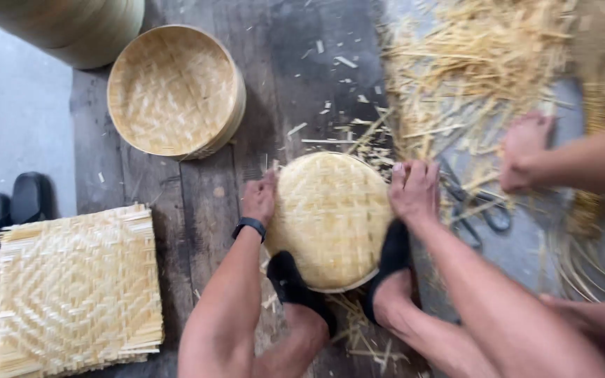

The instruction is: Trimming woven bamboo edges and assembling basket components using a wooden mold.

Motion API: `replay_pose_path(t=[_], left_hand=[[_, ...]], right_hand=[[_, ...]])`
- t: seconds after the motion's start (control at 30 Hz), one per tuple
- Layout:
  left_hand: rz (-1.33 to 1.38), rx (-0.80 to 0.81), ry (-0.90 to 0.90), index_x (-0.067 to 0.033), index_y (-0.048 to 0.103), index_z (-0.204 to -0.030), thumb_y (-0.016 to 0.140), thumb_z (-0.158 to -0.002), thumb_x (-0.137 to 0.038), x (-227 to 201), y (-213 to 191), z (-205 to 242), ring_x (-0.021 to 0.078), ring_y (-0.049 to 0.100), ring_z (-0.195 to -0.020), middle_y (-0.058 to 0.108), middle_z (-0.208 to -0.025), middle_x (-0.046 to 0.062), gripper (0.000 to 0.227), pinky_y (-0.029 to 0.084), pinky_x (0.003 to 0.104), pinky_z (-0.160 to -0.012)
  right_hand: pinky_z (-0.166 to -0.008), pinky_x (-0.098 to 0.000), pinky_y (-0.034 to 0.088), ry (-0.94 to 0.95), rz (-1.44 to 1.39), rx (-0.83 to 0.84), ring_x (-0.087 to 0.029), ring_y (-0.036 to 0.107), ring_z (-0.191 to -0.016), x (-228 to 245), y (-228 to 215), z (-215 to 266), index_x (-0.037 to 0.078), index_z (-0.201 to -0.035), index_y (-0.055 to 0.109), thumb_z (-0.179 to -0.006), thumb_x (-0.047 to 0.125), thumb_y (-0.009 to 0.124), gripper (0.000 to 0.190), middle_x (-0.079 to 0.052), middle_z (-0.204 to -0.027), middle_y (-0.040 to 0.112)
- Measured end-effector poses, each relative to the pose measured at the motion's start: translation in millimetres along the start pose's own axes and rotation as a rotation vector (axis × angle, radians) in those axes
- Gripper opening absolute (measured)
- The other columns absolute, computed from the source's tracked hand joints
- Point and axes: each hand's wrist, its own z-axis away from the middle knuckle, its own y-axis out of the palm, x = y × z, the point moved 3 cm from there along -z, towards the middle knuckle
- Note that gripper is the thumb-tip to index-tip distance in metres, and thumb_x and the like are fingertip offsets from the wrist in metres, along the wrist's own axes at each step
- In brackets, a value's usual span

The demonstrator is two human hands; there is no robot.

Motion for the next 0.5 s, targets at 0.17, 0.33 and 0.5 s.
replay_pose_path(t=[0.17,0.33,0.5], left_hand=[[-0.01,-0.498,0.201,0.0063,0.067,-0.132,0.055,-0.112,-0.041,-33,-52,94,0.0443,0.062,-0.098,0.065,-0.109,0.033,0.053,0.046,0.052,-0.093],[0.11,-0.134,-0.227,-0.0018,0.073,-0.117,0.057,-0.104,-0.038,-97,-126,190,0.0327,0.069,-0.086,0.073,-0.09,0.023,0.041,0.054,0.04,-0.08],[0.09,-0.202,-0.147,-0.0045,0.073,-0.115,0.06,-0.099,-0.041,-71,-112,153,0.0232,0.071,-0.092,0.076,-0.098,0.017,0.042,0.053,0.037,-0.086]], right_hand=[[-0.086,-0.0508,0.055,0.032,0.334,0.624,-0.036,0.071,-0.091,1,-161,-6,0.002,-0.098,0.069,-0.108,0.04,0.046,0.045,-0.021,-0.092,0.072],[-0.092,-0.047,0.056,-0.254,0.698,0.623,-0.032,0.074,-0.097,19,-248,58,0.012,-0.112,0.076,-0.103,0.045,0.053,0.042,-0.016,-0.105,0.076],[-0.086,-0.0445,0.057,-0.124,0.359,0.759,-0.03,0.072,-0.09,-22,-187,88,0.011,-0.107,0.076,-0.098,0.044,0.058,0.039,-0.016,-0.095,0.076]])
